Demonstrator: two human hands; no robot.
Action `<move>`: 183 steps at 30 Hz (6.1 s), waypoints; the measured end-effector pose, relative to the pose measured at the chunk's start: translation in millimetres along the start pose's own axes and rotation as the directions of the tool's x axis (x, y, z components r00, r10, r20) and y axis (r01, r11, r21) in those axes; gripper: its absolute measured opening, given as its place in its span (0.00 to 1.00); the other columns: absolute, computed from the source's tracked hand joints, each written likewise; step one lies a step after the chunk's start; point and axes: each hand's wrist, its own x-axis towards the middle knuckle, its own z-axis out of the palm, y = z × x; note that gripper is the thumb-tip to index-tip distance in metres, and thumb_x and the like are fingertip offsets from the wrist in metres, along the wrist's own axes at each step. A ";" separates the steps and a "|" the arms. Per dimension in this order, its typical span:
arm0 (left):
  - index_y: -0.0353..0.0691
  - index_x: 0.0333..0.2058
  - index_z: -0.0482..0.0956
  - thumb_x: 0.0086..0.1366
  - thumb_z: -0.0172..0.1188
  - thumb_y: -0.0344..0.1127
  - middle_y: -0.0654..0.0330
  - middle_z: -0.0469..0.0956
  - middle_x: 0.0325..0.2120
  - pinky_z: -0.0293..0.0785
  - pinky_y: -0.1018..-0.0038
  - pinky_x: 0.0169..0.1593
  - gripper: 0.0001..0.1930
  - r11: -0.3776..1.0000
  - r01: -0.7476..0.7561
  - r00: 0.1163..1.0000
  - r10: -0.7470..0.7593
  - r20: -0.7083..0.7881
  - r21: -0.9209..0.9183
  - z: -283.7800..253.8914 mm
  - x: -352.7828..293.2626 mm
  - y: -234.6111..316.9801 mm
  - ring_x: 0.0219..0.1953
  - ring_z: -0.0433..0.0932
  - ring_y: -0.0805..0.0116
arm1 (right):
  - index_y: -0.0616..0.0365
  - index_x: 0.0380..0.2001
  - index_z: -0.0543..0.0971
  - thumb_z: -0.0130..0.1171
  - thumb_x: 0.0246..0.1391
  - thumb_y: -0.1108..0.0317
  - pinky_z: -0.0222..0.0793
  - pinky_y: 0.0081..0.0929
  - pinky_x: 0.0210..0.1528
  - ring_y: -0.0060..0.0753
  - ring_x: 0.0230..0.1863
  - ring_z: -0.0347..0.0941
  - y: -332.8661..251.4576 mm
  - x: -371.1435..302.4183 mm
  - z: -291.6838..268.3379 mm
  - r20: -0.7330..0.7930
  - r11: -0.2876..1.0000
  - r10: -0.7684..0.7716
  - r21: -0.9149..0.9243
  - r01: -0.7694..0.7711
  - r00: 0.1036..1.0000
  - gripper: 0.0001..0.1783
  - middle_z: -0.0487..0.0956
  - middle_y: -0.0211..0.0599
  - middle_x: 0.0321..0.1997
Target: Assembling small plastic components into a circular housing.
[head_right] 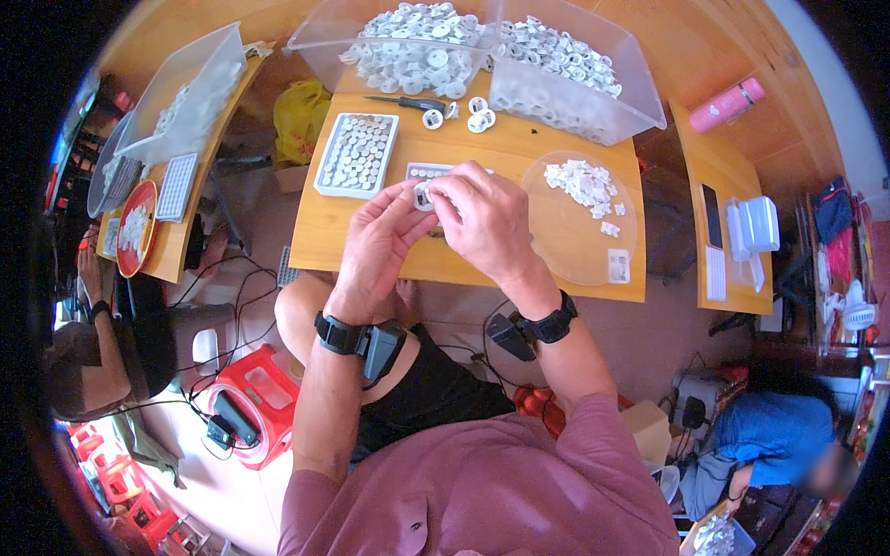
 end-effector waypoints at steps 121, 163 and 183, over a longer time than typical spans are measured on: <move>0.26 0.56 0.71 0.72 0.50 0.29 0.50 0.79 0.45 0.77 0.73 0.55 0.17 0.987 0.086 0.996 -0.091 0.024 0.138 4.9 -9.3 2.4 0.48 0.80 0.60 | 0.60 0.31 0.77 0.57 0.51 0.72 0.73 0.44 0.35 0.53 0.32 0.78 77.1 -61.8 -98.6 0.293 0.797 0.457 -0.553 -0.241 0.840 0.05 0.82 0.44 0.31; 0.27 0.54 0.72 0.73 0.49 0.31 0.51 0.79 0.46 0.77 0.70 0.56 0.17 0.976 0.178 0.976 -0.192 0.106 0.127 6.6 -3.6 -1.8 0.48 0.80 0.64 | 0.65 0.36 0.80 0.60 0.56 0.77 0.73 0.18 0.33 0.18 0.31 0.75 6.6 -12.7 -35.5 0.341 0.659 0.495 0.451 -0.601 0.799 0.04 0.81 0.31 0.33; 0.27 0.55 0.70 0.73 0.50 0.33 0.51 0.78 0.48 0.78 0.72 0.55 0.17 0.977 0.173 0.976 -0.187 0.110 0.125 4.3 -2.2 -4.7 0.48 0.80 0.66 | 0.64 0.33 0.81 0.63 0.52 0.78 0.72 0.20 0.31 0.22 0.29 0.76 -0.2 -15.3 -28.8 0.282 0.824 0.420 0.279 -0.493 0.863 0.04 0.81 0.36 0.32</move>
